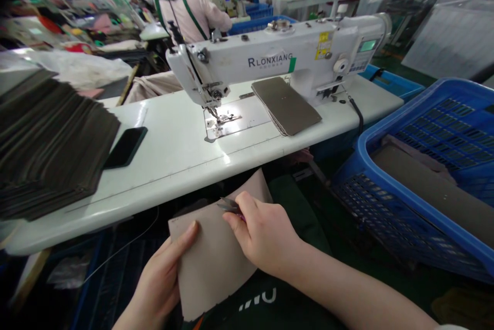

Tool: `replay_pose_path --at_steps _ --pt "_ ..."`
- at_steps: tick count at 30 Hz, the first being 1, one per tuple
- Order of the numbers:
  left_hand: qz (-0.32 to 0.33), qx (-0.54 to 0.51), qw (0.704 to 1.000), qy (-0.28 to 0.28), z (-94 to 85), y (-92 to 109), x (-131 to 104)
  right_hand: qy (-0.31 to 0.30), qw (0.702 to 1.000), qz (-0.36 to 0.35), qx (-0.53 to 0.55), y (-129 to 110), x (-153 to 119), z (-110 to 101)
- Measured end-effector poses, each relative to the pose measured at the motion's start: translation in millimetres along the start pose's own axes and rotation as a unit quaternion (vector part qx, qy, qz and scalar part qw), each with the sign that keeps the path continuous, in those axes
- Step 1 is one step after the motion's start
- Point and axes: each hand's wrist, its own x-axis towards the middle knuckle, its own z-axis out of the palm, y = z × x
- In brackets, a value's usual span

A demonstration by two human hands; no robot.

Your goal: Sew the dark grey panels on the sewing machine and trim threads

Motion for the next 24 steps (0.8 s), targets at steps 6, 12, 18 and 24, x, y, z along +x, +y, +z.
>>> replay_pose_path --at_steps 6,12,18,24 --pt "-0.017 -0.007 1.0 -0.01 -2.0 -5.2 4.5 0.006 0.999 0.022 0.048 2.1 -0.6 5.1" --pt "0.011 -0.01 0.999 -0.032 -2.0 -4.9 6.2 0.005 0.999 0.019 0.039 2.4 1.1 7.6" --pt "0.004 0.004 1.0 -0.013 -0.6 -7.1 5.9 -0.001 0.99 0.033 0.135 2.8 1.5 7.2" --pt "0.009 0.018 1.0 -0.008 -0.2 -9.2 6.5 -0.021 0.982 0.054 0.181 0.9 2.4 4.0"
